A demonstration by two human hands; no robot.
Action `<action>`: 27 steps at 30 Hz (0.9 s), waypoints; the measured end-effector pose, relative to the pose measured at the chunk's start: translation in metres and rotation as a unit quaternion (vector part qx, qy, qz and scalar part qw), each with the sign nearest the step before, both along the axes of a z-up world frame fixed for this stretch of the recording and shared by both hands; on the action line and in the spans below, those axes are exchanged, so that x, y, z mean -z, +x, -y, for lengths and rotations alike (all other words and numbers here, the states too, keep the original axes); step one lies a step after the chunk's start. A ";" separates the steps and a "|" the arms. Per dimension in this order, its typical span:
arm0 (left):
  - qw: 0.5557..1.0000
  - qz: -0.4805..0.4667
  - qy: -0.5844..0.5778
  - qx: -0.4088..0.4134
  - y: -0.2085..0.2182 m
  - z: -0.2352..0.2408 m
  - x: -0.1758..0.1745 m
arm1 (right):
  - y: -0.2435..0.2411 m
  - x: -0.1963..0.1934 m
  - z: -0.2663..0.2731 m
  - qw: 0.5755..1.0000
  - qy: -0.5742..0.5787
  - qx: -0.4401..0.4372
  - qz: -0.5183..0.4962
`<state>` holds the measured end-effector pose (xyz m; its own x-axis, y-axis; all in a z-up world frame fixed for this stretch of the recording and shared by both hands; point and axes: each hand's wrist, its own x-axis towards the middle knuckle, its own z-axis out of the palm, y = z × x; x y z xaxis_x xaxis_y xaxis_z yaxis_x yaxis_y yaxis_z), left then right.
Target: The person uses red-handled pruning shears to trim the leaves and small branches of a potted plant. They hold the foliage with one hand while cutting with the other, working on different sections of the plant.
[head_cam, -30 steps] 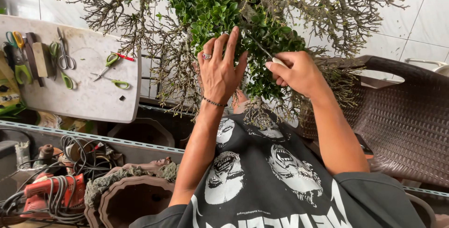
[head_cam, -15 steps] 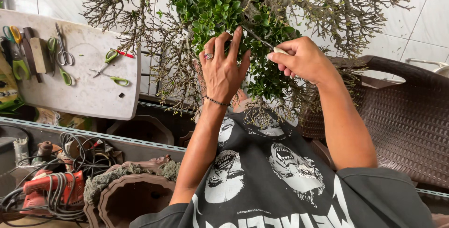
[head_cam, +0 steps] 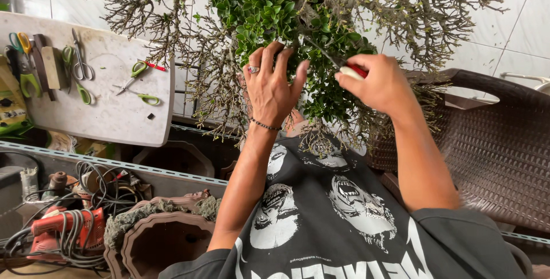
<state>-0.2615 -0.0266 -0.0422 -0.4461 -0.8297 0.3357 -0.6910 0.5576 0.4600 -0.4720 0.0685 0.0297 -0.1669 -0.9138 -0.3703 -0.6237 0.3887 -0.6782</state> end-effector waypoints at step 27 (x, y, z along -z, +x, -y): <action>0.999 0.030 -0.010 -0.038 0.003 0.000 0.019 | 0.051 0.021 0.011 0.931 -0.074 -0.033 -0.355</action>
<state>-0.2587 -0.0261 -0.0613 -0.4016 -0.8553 0.3272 -0.7575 0.5111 0.4062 -0.4207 0.0576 0.0084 -0.2633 -0.9631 -0.0567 -0.9545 0.2685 -0.1293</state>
